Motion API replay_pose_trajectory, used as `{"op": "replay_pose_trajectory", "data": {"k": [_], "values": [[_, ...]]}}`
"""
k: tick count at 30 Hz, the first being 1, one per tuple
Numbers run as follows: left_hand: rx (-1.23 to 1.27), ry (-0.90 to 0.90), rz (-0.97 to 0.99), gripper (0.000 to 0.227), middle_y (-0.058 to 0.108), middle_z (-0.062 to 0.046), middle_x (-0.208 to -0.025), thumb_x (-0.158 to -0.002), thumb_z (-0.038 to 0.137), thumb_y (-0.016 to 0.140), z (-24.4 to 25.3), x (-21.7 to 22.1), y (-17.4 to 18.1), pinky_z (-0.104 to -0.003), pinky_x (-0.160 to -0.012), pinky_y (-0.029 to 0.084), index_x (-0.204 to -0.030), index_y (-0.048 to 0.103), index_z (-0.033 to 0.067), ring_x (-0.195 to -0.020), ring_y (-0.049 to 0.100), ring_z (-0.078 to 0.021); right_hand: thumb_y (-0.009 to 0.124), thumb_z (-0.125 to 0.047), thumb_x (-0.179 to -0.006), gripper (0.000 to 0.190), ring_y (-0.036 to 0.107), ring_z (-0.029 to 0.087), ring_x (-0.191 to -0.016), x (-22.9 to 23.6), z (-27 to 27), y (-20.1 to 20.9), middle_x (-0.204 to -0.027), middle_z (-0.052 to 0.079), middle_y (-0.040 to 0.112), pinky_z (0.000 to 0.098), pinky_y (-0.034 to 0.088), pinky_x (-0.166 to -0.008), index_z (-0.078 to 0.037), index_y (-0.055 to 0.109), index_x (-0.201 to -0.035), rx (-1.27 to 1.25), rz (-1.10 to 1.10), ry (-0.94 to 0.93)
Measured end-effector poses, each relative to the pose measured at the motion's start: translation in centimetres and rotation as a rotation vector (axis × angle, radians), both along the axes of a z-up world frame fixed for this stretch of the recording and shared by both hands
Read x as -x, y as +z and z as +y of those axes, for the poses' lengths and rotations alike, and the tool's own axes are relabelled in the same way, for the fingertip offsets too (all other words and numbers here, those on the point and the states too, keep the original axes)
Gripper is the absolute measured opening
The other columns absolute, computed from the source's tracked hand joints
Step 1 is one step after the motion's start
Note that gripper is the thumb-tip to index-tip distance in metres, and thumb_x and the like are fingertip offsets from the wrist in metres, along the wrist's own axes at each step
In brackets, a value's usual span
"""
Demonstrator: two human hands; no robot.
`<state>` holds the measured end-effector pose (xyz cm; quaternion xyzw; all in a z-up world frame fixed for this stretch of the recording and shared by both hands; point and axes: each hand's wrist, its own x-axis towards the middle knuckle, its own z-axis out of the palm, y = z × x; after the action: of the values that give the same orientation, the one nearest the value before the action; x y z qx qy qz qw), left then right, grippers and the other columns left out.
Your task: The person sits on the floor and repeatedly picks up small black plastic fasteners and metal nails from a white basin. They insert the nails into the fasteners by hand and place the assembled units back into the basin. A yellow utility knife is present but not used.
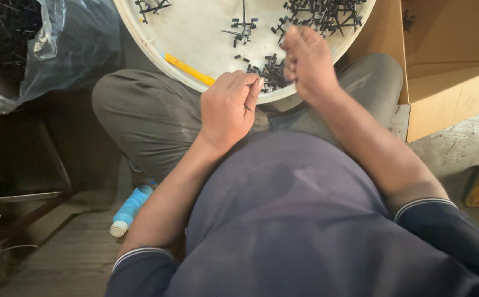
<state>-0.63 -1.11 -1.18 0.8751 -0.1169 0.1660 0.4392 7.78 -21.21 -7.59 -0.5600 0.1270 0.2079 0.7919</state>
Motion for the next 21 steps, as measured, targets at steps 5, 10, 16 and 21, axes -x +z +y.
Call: {"op": "replay_pose_trajectory", "data": {"k": [5, 10, 16, 21], "values": [[-0.021, 0.079, 0.052, 0.012, 0.064, -0.007, -0.087, -0.102, 0.019, 0.07, 0.3, -0.3, 0.3, -0.042, -0.068, 0.05, -0.098, 0.068, 0.0079, -0.081, 0.064, -0.03, 0.061, -0.02, -0.102, 0.014, 0.062, 0.014, -0.071, 0.8, -1.1, 0.7, -0.091, 0.005, 0.065, 0.0308, 0.052, -0.059, -0.007, 0.058, -0.106, -0.241, 0.132, 0.282], [-0.068, 0.013, 0.094, 0.017, 0.066, -0.005, -0.089, -0.103, 0.023, 0.067, 1.2, -0.9, -0.1, -0.042, -0.068, 0.05, -0.097, 0.07, 0.008, -0.083, 0.065, -0.0295, 0.064, -0.023, -0.105, 0.017, 0.056, 0.011, -0.068, 1.7, -0.5, 2.0, -0.085, 0.002, 0.063, 0.0287, 0.045, -0.057, -0.007, 0.062, -0.109, 0.019, 0.094, 0.508], [0.033, -0.024, 0.213, 0.027, 0.065, -0.005, -0.078, -0.106, 0.027, 0.064, 1.5, -0.9, -1.3, -0.039, -0.062, 0.048, -0.088, 0.068, 0.0065, -0.073, 0.064, -0.0254, 0.072, -0.02, -0.104, 0.02, 0.054, 0.016, -0.072, 1.3, -0.5, 3.0, -0.078, 0.003, 0.06, 0.0321, 0.044, -0.063, -0.004, 0.063, -0.095, 0.577, -0.667, 0.757], [0.565, 0.121, 0.437, 0.038, 0.046, -0.006, -0.058, -0.104, 0.028, 0.065, 0.1, -1.2, -2.8, -0.034, -0.052, 0.035, -0.08, 0.062, -0.0008, -0.058, 0.039, -0.0101, 0.075, -0.014, -0.104, 0.019, 0.057, 0.023, -0.074, 2.8, 0.3, 2.0, -0.082, 0.008, 0.059, 0.0359, 0.044, -0.066, -0.004, 0.063, -0.093, 0.656, -1.007, 0.452]]}}
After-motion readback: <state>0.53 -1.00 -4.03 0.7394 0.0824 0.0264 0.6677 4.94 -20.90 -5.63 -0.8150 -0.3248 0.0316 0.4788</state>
